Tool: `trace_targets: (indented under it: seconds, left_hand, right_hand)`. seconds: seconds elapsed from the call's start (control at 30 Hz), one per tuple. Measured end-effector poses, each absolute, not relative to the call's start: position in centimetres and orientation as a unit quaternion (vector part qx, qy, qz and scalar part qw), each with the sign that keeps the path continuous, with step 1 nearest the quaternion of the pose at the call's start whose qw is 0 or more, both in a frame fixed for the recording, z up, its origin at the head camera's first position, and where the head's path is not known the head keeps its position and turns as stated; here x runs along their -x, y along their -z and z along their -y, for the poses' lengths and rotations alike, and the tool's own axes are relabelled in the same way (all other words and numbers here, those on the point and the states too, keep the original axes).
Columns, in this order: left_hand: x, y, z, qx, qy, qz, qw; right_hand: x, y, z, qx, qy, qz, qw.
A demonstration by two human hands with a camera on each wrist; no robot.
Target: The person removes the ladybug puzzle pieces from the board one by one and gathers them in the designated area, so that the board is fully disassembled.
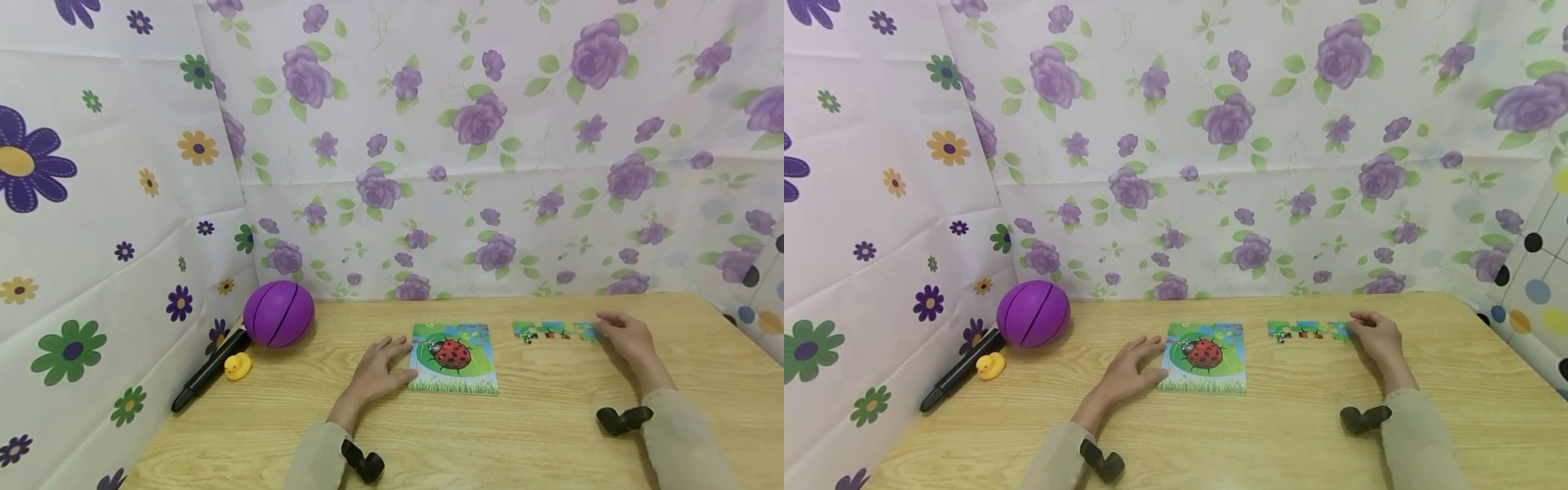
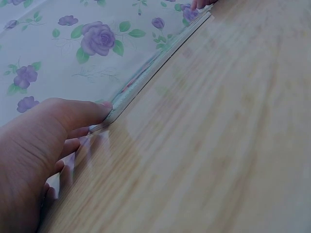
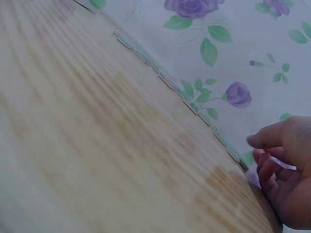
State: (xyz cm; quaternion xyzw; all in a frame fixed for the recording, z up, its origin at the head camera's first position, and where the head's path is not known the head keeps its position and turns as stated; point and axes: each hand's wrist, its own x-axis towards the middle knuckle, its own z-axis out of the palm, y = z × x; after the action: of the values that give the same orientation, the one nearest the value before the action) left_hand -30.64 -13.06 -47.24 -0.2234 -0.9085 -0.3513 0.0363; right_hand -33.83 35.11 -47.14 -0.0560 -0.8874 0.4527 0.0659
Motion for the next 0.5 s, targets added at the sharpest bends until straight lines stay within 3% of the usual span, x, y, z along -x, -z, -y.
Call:
trace_targets:
  seconds: [0.2, 0.4, 0.5]
  left_hand:
    - [30.7, 47.4, 13.1, 0.223, 0.353, 0.908, 0.037]
    - [30.7, 47.4, 13.1, 0.222, 0.352, 0.908, 0.037]
    - [30.7, 47.4, 13.1, 0.223, 0.348, 0.91, 0.039]
  right_hand:
    - [33.8, 45.7, -33.0, 0.071, -0.487, 0.865, 0.095]
    - [34.2, 43.8, -29.1, 0.007, -0.478, 0.872, 0.108]
    - [34.5, 43.3, -26.7, -0.026, -0.495, 0.865, 0.083]
